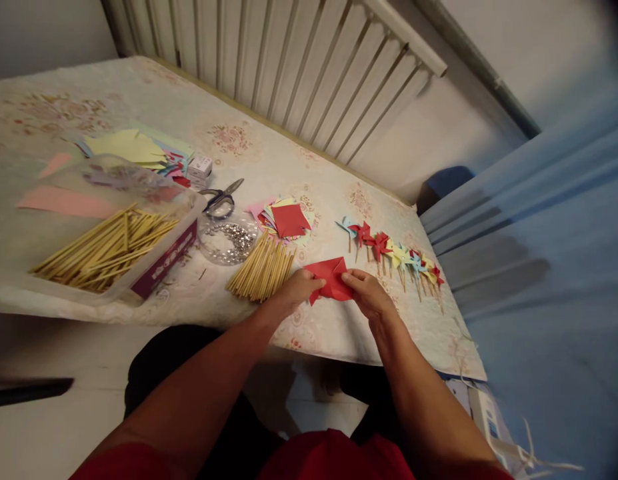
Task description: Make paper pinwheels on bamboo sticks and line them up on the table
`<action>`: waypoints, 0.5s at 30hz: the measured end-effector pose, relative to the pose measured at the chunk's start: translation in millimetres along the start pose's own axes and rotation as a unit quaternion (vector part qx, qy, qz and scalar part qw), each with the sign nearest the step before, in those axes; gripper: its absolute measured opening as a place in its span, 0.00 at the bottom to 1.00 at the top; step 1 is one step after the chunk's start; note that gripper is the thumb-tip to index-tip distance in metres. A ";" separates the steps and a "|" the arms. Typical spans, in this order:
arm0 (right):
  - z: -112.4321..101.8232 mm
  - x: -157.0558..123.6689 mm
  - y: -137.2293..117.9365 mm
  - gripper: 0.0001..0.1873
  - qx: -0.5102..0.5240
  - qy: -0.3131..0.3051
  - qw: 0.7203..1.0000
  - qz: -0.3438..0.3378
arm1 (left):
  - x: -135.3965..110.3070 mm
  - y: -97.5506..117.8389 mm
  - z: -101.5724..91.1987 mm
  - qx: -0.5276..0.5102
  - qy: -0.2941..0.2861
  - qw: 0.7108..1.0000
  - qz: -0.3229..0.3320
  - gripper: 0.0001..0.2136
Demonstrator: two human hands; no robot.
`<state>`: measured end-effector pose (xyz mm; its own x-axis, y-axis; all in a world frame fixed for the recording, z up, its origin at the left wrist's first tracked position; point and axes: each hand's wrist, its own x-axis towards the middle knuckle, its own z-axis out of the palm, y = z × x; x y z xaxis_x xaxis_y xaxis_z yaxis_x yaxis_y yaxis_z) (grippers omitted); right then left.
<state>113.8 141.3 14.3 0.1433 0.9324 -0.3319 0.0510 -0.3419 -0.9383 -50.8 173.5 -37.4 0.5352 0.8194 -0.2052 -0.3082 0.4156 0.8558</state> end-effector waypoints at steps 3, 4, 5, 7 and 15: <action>5.2 3.5 4.1 0.20 -0.006 -0.046 0.999 0.028 | 2.2 -3.7 -0.1 0.058 -0.017 0.998 -0.005 0.01; 7.2 4.4 5.7 0.19 -0.016 -0.050 0.998 0.033 | 3.1 -5.0 -0.5 0.078 -0.016 0.997 -0.007 0.01; 8.9 5.2 7.0 0.19 -0.026 -0.050 0.998 0.035 | 3.9 -5.9 -1.0 0.099 -0.016 0.995 -0.010 0.01; 11.6 6.4 8.7 0.16 -0.051 -0.034 0.998 0.031 | 4.9 -6.9 -2.7 0.139 -0.015 0.990 -0.011 0.03; 9.3 7.6 12.6 0.08 -0.181 0.002 0.983 -0.012 | 9.1 -18.9 -10.1 0.085 0.012 0.996 0.015 0.06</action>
<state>106.3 145.2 -1.0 0.1408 0.9403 -0.3099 0.4022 -0.3404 -0.8499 -48.0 177.1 -60.2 0.5089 0.8401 -0.1877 -0.1850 0.3196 0.9293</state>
